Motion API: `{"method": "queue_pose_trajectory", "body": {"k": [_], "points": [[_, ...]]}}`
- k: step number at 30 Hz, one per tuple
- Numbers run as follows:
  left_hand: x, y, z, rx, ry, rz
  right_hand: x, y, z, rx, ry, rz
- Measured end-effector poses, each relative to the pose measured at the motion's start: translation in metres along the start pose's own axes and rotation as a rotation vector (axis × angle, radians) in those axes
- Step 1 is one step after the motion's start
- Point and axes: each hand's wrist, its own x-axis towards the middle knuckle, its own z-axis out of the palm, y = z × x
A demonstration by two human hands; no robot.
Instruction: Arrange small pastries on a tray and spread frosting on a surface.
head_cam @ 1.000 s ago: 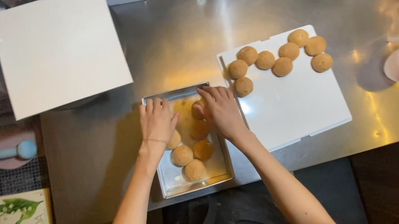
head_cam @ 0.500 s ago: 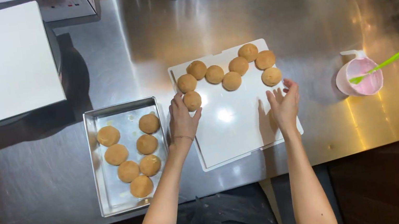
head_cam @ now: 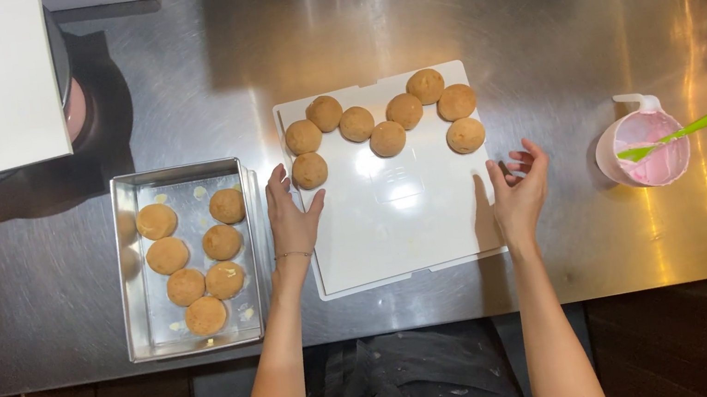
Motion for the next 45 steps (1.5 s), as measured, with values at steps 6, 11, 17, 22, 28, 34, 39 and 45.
{"method": "queue_pose_trajectory", "body": {"k": [6, 11, 17, 22, 28, 34, 39, 45], "points": [[0.015, 0.030, 0.013, 0.227, 0.058, 0.033, 0.022, -0.022, 0.023, -0.062, -0.069, -0.201], [0.023, 0.018, 0.035, 0.314, 0.156, -0.002, 0.033, -0.040, 0.042, -0.195, -0.086, -0.215], [-0.002, 0.038, -0.010, 0.255, 0.252, 0.108, 0.016, -0.032, 0.046, -0.224, 0.033, -0.369], [0.003, 0.029, -0.115, 0.063, 0.291, 0.068, -0.021, -0.082, 0.052, -0.029, 0.100, -0.239], [0.068, -0.091, -0.179, 0.202, 0.125, 0.213, -0.116, -0.211, 0.145, 0.249, -0.331, -0.198], [0.085, -0.126, -0.180, 0.161, 0.039, 0.279, -0.165, -0.269, 0.257, 0.208, -0.438, -0.386], [0.074, -0.111, -0.196, 0.397, -0.095, 0.321, -0.168, -0.272, 0.285, 0.121, -0.328, -0.265], [0.071, -0.113, -0.198, 0.530, -0.244, 0.448, -0.171, -0.275, 0.309, 0.034, -0.266, -0.360]]}}
